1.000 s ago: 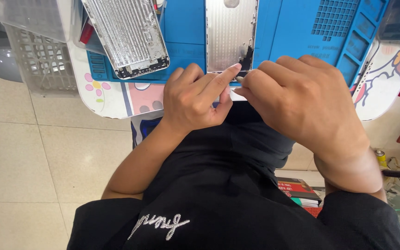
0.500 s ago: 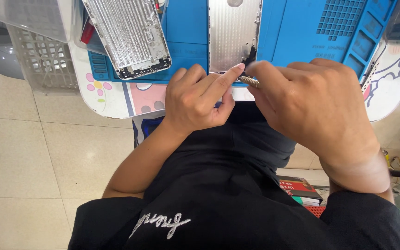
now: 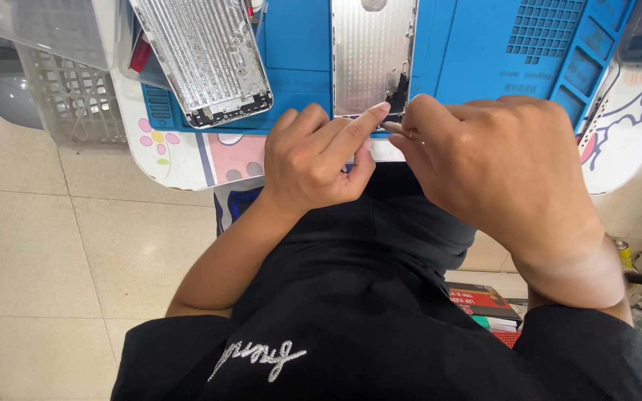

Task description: Repairing a mobile phone by reattaching a component using a screwdriver.

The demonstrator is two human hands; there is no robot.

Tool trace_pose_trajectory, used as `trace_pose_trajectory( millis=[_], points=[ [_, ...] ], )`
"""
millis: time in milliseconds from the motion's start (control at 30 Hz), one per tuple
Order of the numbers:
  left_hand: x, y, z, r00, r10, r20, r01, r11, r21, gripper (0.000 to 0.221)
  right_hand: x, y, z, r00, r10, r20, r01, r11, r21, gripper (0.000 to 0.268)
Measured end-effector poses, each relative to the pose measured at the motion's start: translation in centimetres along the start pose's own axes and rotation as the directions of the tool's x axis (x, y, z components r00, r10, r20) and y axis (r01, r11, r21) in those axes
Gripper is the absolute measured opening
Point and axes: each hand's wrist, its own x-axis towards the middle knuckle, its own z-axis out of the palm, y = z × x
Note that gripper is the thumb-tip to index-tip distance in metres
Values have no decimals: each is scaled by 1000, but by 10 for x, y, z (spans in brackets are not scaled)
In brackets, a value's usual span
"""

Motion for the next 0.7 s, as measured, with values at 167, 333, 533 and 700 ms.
trace_pose_trajectory(
  millis=[167,333,533,700],
  points=[
    [1,0,1,1000,2,-3,-2,1000,0,41,5,-4,-3,997,-63,-35,65,996,61,19],
    [1,1,0,1000,9,2,-9,1000,7,40,2,-5,4,1000,6,6,-6,998,63,19],
    [2,2,-2,1000,8,-5,-8,1000,13,40,-9,-7,2,995,30,-97,-9,979,205,14],
    [2,2,-1,1000,5,-6,-5,1000,-2,43,-16,-13,-21,952,174,-253,-62,916,396,14]
  ],
)
